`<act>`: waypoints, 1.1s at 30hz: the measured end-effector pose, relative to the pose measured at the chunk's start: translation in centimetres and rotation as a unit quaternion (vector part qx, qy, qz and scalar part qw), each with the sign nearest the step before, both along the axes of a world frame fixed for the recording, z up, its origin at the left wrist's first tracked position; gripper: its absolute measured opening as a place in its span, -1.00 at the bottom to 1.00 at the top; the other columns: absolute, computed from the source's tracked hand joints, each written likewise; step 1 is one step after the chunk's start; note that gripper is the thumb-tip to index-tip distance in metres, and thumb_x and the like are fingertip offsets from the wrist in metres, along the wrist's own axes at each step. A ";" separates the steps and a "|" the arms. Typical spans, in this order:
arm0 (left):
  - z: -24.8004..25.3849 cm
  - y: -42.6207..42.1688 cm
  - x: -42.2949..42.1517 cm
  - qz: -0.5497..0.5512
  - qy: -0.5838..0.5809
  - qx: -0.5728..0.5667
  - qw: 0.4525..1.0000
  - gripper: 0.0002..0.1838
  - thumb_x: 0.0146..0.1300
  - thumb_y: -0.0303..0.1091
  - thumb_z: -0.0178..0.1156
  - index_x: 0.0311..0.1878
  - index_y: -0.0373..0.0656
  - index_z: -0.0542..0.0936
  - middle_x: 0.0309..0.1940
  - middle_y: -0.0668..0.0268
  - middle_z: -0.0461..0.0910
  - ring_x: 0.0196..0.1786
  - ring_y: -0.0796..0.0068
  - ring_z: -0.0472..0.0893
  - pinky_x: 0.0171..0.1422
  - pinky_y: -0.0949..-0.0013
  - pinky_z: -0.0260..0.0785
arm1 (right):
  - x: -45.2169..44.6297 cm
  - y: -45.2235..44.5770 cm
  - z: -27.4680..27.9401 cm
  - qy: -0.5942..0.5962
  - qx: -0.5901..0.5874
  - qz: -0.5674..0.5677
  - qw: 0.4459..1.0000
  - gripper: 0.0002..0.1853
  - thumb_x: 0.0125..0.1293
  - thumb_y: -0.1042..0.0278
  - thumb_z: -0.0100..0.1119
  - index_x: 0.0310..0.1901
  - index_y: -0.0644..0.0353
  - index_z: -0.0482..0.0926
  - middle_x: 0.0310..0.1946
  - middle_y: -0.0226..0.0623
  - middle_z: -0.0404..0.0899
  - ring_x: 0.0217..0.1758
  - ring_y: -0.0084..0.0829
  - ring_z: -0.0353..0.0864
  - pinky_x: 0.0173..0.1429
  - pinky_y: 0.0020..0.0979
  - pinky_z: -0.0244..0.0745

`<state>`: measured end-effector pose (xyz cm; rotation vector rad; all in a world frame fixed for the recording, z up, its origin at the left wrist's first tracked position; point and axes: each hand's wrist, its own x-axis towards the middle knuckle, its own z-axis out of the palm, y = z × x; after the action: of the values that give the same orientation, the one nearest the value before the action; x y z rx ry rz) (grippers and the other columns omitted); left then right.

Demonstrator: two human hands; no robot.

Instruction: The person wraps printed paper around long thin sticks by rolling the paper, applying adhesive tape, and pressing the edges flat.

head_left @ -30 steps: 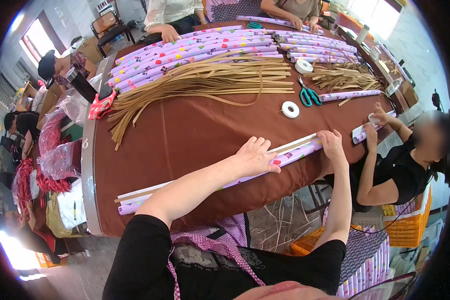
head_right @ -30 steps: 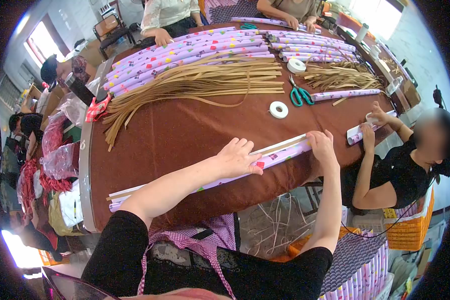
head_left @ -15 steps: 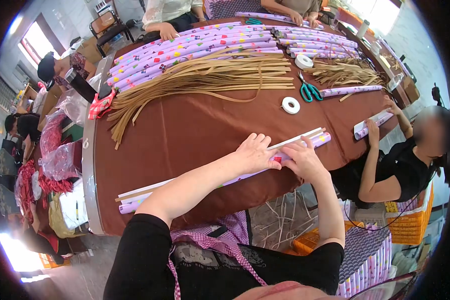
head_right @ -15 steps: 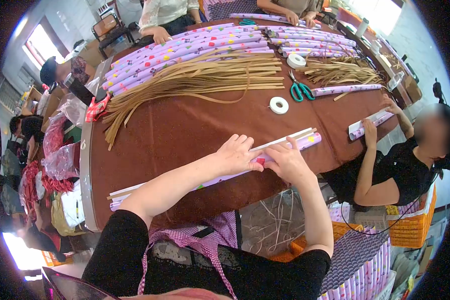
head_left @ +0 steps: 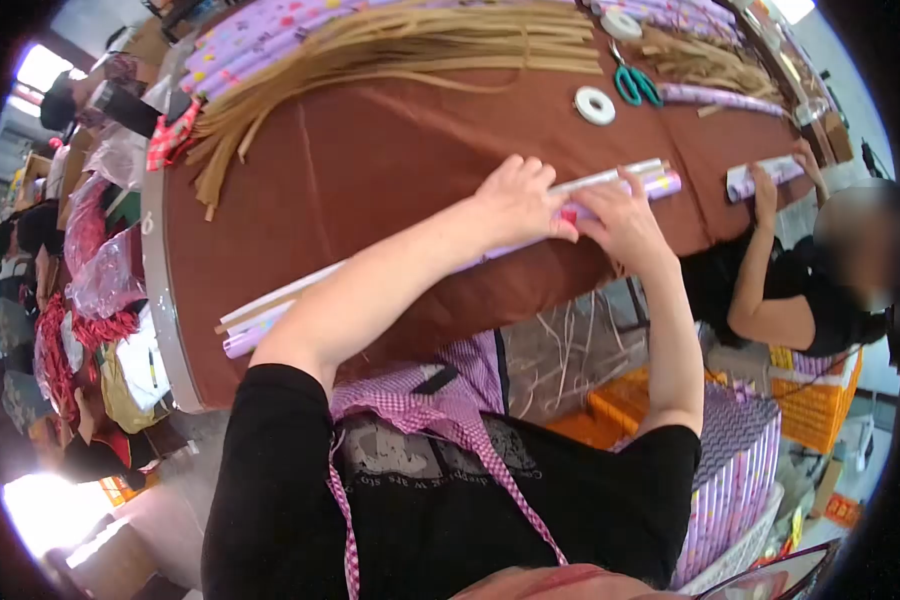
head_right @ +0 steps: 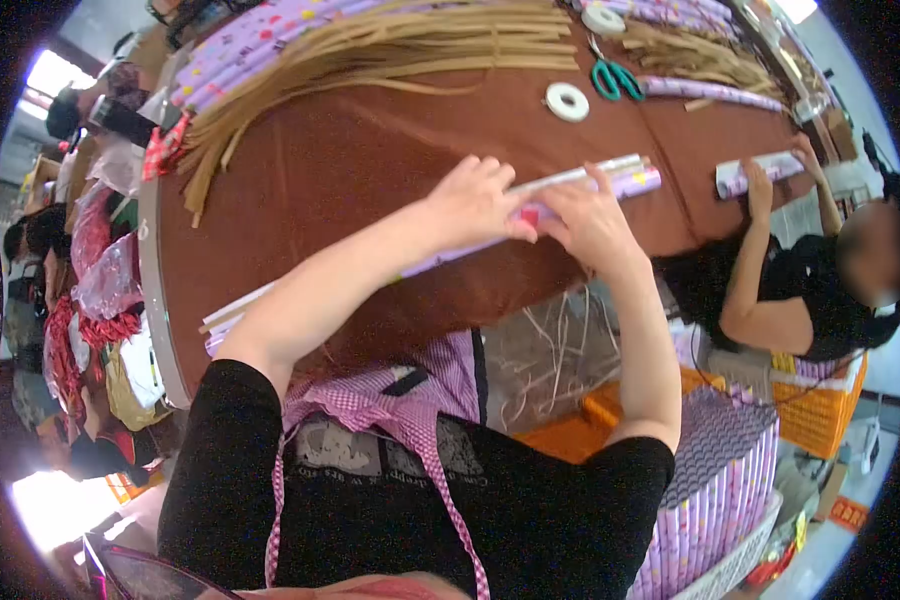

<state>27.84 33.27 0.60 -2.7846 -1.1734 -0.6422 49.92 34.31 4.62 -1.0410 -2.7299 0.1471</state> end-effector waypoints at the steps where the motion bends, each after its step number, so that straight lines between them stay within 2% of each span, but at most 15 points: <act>1: 0.2 0.0 -0.1 -0.006 0.023 -0.028 0.999 -0.30 0.17 0.35 0.18 0.00 -0.15 0.64 -0.22 0.15 0.54 -0.09 0.18 0.54 0.00 0.17 0.36 | 0.1 -0.1 -0.2 0.001 0.007 -0.003 1.000 -0.69 0.22 0.20 0.29 -0.03 0.10 0.64 -0.09 -0.25 0.70 0.10 -0.25 0.63 0.53 0.04 0.08; 5: 1.3 -0.5 -0.3 -0.006 -0.024 0.009 1.000 -0.36 0.14 0.30 0.25 -0.15 -0.20 0.62 -0.24 0.15 0.52 -0.13 0.18 0.54 -0.04 0.19 0.37 | 0.3 0.1 -0.9 0.001 0.041 0.010 0.999 -0.70 0.23 0.21 0.29 -0.04 0.11 0.64 -0.05 -0.35 0.70 0.11 -0.31 0.63 0.52 0.02 0.10; 7: 2.2 -1.1 -0.6 0.032 -0.047 0.022 0.998 -0.41 0.12 0.25 0.29 -0.20 -0.19 0.61 -0.24 0.16 0.51 -0.13 0.18 0.54 -0.06 0.20 0.37 | 0.2 -0.1 -0.4 0.001 0.031 0.006 1.000 -0.72 0.24 0.21 0.28 -0.05 0.12 0.65 -0.04 -0.34 0.70 0.12 -0.31 0.63 0.52 0.01 0.10; 8: 2.6 -1.8 -1.1 0.045 -0.071 0.040 0.996 -0.46 0.07 0.20 0.35 -0.30 -0.18 0.60 -0.25 0.21 0.51 -0.12 0.21 0.53 -0.06 0.18 0.36 | 0.2 -0.1 -0.3 -0.010 0.022 0.004 1.000 -0.69 0.24 0.20 0.29 -0.02 0.12 0.65 -0.03 -0.32 0.70 0.14 -0.32 0.62 0.53 0.01 0.08; 9: 2.9 -2.8 -2.1 0.052 -0.071 0.035 0.996 -0.46 0.07 0.20 0.35 -0.30 -0.18 0.60 -0.25 0.21 0.51 -0.12 0.21 0.53 -0.06 0.18 0.36 | 0.1 -0.2 -0.2 -0.020 0.012 0.003 1.000 -0.66 0.24 0.19 0.31 0.01 0.12 0.65 -0.02 -0.31 0.70 0.16 -0.32 0.61 0.54 0.01 0.06; 13: 3.9 -9.3 -8.5 0.111 -0.075 0.015 0.991 -0.71 0.17 -0.17 0.37 -0.23 -0.18 0.60 -0.21 0.24 0.48 -0.09 0.19 0.49 0.00 0.17 0.31 | 0.3 0.0 -0.7 -0.007 0.027 0.007 1.000 -0.66 0.24 0.18 0.31 0.01 0.13 0.65 -0.03 -0.25 0.70 0.16 -0.30 0.60 0.54 -0.01 0.05; 15: 3.9 -13.3 -11.6 0.161 -0.049 -0.029 0.985 -0.72 0.16 -0.23 0.38 -0.17 -0.17 0.59 -0.20 0.25 0.48 -0.08 0.19 0.49 0.01 0.15 0.30 | 0.1 -0.2 -0.3 -0.021 0.008 0.012 1.000 -0.66 0.25 0.20 0.29 0.02 0.13 0.65 -0.02 -0.25 0.69 0.16 -0.29 0.60 0.55 -0.02 0.04; 18: 3.1 -18.0 -14.6 0.241 -0.037 -0.046 0.969 -0.68 0.13 -0.26 0.39 -0.10 -0.18 0.58 -0.15 0.26 0.51 -0.04 0.20 0.50 0.04 0.14 0.30 | -0.1 -0.5 -0.6 -0.016 0.038 0.000 0.999 -0.66 0.27 0.23 0.27 0.04 0.14 0.64 0.01 -0.28 0.68 0.18 -0.32 0.59 0.55 -0.04 0.01; 21: 2.6 -20.7 -15.8 0.271 -0.052 -0.050 0.960 -0.65 0.12 -0.30 0.39 -0.05 -0.18 0.57 -0.09 0.26 0.54 0.00 0.21 0.50 0.09 0.15 0.30 | -0.2 -0.7 -0.6 -0.021 0.044 -0.006 0.999 -0.67 0.27 0.22 0.27 0.03 0.15 0.64 0.01 -0.28 0.68 0.17 -0.33 0.59 0.54 -0.06 0.02; 25: 1.6 -21.0 -15.5 0.280 -0.054 -0.013 0.958 -0.62 0.12 -0.34 0.38 0.00 -0.20 0.57 -0.08 0.25 0.54 0.00 0.22 0.51 0.09 0.14 0.30 | -0.5 -1.1 -0.4 -0.026 0.059 -0.020 0.998 -0.66 0.24 0.23 0.31 0.02 0.16 0.64 0.02 -0.28 0.68 0.18 -0.33 0.59 0.52 -0.08 0.04; 33: 2.4 -20.5 -16.7 0.261 -0.066 -0.031 0.963 -0.66 0.14 -0.37 0.36 -0.01 -0.22 0.57 -0.09 0.24 0.54 -0.03 0.21 0.52 0.05 0.15 0.30 | -0.9 -2.6 -0.4 -0.029 0.064 -0.039 0.997 -0.65 0.22 0.23 0.32 0.01 0.18 0.64 0.02 -0.28 0.68 0.19 -0.32 0.59 0.51 -0.08 0.06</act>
<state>11.14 12.77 2.98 -2.3342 -1.8818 -0.7441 48.99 31.69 4.25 -1.1304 -2.7037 -0.0700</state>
